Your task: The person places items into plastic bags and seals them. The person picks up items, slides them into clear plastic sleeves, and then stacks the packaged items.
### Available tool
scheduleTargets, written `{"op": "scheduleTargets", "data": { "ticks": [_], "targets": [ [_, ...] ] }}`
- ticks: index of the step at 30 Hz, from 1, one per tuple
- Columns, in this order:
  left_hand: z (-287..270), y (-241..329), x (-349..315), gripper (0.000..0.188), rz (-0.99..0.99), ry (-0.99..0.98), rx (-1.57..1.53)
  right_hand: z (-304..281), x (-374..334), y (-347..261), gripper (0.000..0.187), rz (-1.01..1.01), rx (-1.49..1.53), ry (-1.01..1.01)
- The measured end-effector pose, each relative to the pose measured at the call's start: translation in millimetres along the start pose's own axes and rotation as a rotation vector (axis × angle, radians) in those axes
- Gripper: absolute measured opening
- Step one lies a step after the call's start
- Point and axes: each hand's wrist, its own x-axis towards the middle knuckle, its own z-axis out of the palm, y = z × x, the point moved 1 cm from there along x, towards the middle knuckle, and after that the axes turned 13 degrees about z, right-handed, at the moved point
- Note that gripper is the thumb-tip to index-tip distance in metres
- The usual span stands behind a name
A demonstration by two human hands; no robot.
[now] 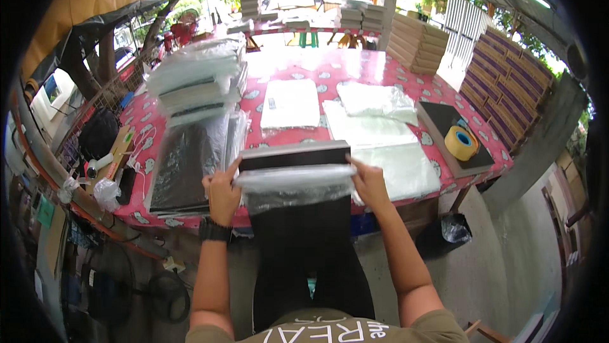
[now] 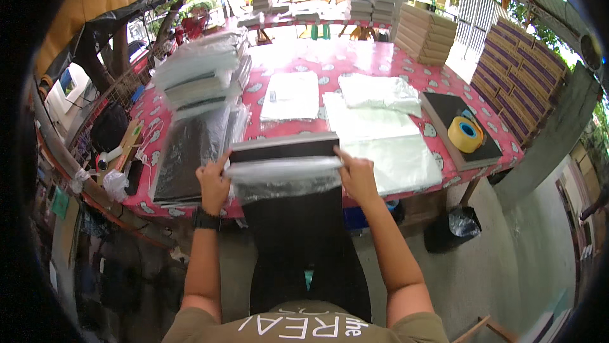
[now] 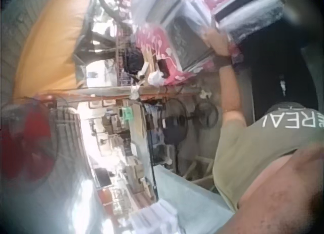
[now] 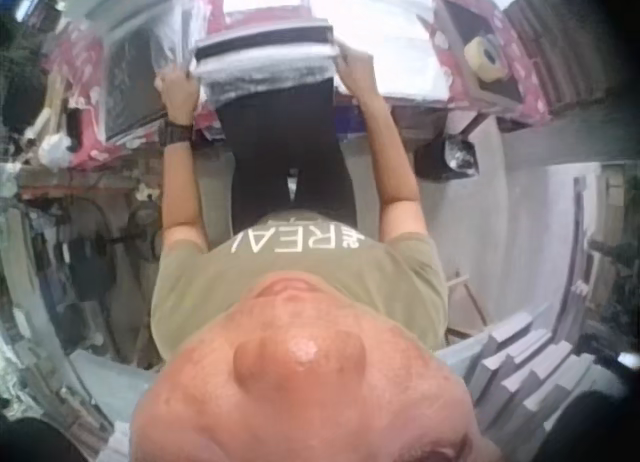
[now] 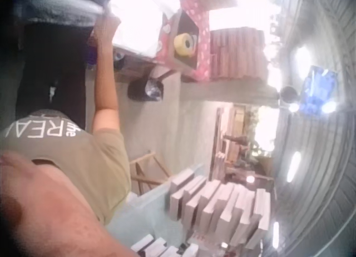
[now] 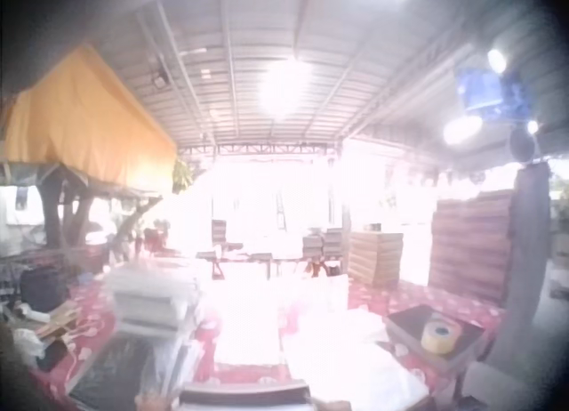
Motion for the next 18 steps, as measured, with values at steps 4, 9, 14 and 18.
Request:
{"op": "scheduleTargets", "data": {
  "ticks": [4, 9, 14, 18],
  "targets": [
    [-16.7, 9.0, -14.7, 0.051, -0.063, 0.013, -0.098, -7.3, -12.7, -20.0, 0.061, 0.137, 0.09, -0.003],
    [-2.6, -5.6, -6.4, 0.05, -0.102, 0.008, -0.165, -2.5, 10.4, -19.5, 0.064, 0.16, 0.051, -0.095],
    [-11.7, -4.3, 3.1, 0.035, 0.057, 0.079, -0.08, -0.5, 12.7, -14.5, 0.05, 0.123, 0.109, -0.05],
    [-48.8, 26.4, 4.9, 0.011, 0.084, 0.322, -0.304, -28.4, -5.2, -20.7, 0.021, 0.161, 0.337, 0.047]
  ]
}}
